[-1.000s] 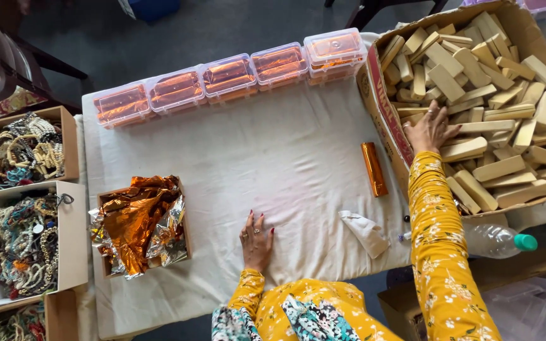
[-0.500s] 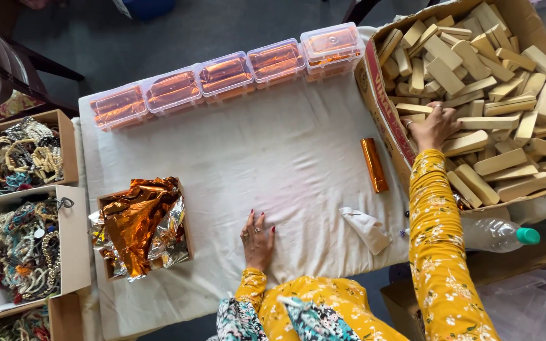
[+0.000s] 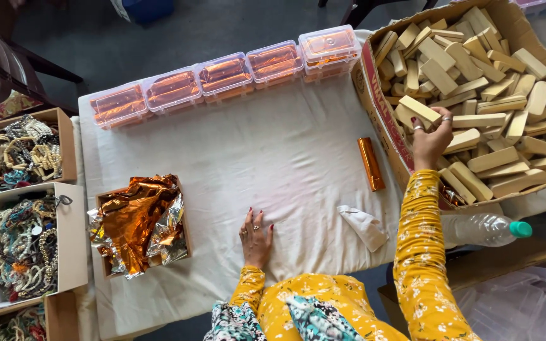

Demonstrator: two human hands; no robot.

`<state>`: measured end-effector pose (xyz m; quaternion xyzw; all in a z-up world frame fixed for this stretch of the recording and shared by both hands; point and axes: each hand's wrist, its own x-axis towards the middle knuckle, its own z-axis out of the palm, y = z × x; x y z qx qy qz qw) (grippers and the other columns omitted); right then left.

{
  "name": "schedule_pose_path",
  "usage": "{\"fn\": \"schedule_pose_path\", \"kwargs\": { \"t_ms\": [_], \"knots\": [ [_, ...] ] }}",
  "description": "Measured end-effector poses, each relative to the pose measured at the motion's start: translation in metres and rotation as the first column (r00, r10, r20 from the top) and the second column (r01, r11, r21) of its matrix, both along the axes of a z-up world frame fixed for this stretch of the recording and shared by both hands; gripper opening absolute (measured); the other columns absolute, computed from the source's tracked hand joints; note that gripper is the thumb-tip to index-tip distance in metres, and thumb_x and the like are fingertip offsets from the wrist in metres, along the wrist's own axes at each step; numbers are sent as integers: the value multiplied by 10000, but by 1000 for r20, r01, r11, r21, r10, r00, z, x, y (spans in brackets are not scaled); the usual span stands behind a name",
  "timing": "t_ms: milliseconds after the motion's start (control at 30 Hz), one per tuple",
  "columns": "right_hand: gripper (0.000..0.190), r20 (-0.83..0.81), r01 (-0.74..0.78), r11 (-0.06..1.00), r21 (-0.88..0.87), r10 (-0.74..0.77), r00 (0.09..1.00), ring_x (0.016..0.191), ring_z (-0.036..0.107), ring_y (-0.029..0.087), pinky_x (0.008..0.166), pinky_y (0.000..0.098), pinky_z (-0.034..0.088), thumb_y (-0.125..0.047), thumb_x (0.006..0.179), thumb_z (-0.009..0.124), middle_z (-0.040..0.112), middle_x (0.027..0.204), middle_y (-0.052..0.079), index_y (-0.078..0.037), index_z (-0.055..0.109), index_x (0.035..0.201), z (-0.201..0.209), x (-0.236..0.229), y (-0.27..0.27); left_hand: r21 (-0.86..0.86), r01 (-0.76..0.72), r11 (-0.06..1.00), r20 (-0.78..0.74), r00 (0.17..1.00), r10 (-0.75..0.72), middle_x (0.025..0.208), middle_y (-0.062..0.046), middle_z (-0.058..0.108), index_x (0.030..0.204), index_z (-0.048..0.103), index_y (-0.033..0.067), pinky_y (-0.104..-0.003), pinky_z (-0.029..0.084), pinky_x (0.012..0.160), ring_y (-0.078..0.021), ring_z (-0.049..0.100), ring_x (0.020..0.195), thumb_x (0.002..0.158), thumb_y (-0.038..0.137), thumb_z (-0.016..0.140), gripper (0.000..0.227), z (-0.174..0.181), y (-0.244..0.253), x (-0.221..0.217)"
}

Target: The person wipes wooden blocks with a white cloth, then wraps them individually in foil and places them into an orange tray.

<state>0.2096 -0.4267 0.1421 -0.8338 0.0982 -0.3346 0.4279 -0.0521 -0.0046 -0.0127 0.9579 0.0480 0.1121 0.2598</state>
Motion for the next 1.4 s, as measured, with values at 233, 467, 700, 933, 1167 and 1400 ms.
{"fn": "schedule_pose_path", "kwargs": {
  "t_ms": [233,467,700,933,1167,1400],
  "knots": [
    [320,171,47,986,162,-75,982,1033,699,253,939,394,608,33,1009,815,653,1189,159,2,577,1221,-56,17,-46,3,-2,1000,36,999,2,1549,-131,386,1422,517,113,-446,332,1123,-300,415,1376,902,312,724,593,0,0,0],
    [347,116,-79,811,579,14,993,848,689,216,684,315,631,-19,970,727,622,1190,139,-17,509,1240,-34,8,-33,-21,-5,1000,29,1000,6,1539,-137,393,1416,521,109,-454,333,1122,-312,418,1371,899,293,724,586,2,0,-1],
    [288,-348,-183,983,-10,168,922,990,710,231,852,356,579,-76,944,757,742,1145,158,-27,661,1212,-31,16,-20,-37,-8,999,37,999,10,1536,-140,396,1418,522,111,-457,336,1119,-316,428,1358,898,298,723,588,1,1,-1],
    [438,-633,-274,910,-310,18,774,1150,617,373,994,618,324,-270,1026,695,689,1279,176,-77,576,1400,-37,31,-30,-21,-1,1000,54,999,2,1529,-137,394,1421,519,114,-461,341,1111,-318,434,1355,898,300,722,591,0,0,-1],
    [536,-691,-274,955,-110,125,712,1224,652,321,1047,455,486,-307,980,684,665,1356,177,-67,534,1436,-52,38,-46,-45,-7,999,4,1000,7,1531,-133,382,1424,510,126,-461,338,1108,-313,429,1345,892,294,725,598,2,0,-1],
    [522,-515,-257,938,-233,105,851,1125,668,382,954,439,522,-247,930,781,681,1245,253,11,609,1349,-61,33,-47,-46,-9,999,10,1000,9,1530,-131,379,1424,503,128,-457,335,1114,-313,429,1351,898,296,725,595,2,1,-1]
  ]
}}
